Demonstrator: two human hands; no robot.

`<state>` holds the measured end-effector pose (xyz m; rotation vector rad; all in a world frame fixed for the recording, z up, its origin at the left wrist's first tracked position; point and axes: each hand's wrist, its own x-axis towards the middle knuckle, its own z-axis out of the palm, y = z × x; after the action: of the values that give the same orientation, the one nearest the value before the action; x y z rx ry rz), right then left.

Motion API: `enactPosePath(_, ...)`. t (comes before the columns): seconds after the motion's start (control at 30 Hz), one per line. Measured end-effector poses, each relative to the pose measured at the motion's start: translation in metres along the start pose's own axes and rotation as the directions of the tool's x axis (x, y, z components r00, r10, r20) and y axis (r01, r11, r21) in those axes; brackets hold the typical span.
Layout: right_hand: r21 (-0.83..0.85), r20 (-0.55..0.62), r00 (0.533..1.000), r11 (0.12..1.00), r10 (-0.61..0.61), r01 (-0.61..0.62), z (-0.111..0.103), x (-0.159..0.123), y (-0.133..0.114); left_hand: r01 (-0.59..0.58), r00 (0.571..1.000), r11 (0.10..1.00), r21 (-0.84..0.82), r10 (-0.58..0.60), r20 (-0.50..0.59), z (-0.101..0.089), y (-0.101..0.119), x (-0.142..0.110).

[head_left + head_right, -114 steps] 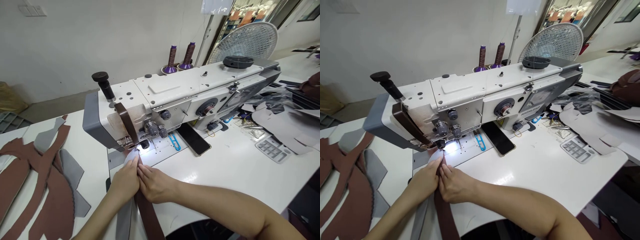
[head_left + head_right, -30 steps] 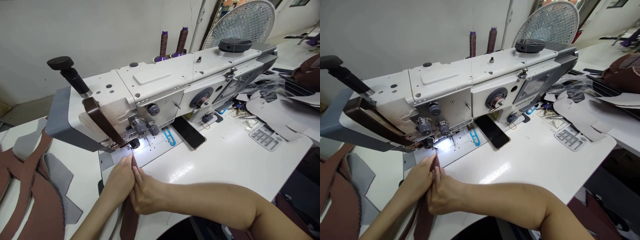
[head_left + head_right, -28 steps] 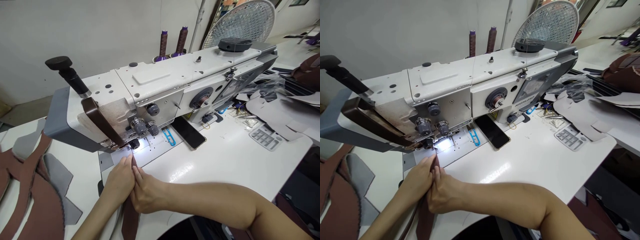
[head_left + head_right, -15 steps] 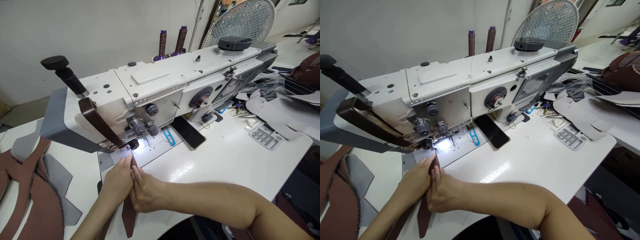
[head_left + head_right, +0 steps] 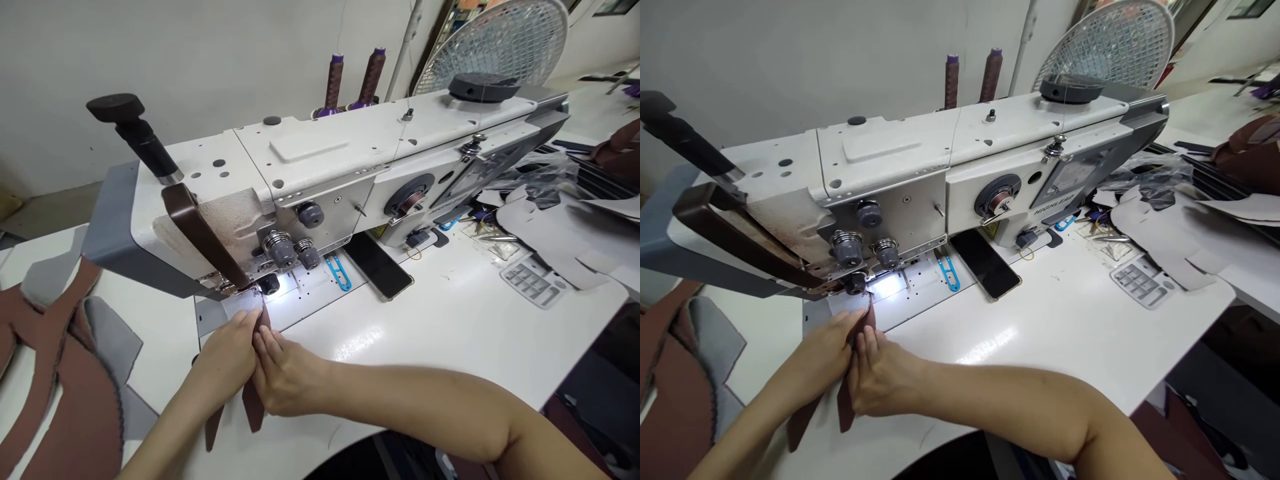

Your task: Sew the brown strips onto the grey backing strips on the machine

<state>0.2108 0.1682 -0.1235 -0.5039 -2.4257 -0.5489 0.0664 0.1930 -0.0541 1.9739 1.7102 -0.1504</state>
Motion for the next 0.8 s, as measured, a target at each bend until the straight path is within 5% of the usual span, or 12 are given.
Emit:
enactPosePath(0.13,0.040,0.089,0.996,0.999,-0.010,0.007,0.002,-0.001,0.004,-0.013,1.000,0.998,-0.060,0.013,0.001,-0.001,0.002,0.000)
enactPosePath(0.43,-0.014,-0.071,0.997,1.000,0.002,-0.003,-0.005,0.004,0.001,-0.005,1.000,0.992,-0.128,0.007,0.020,-0.003,0.003,0.003)
enactPosePath(0.8,-0.039,0.041,0.999,0.999,-0.018,0.019,-0.002,0.002,0.006,-0.071,0.996,0.985,-0.154,0.061,-0.069,0.002,-0.004,0.012)
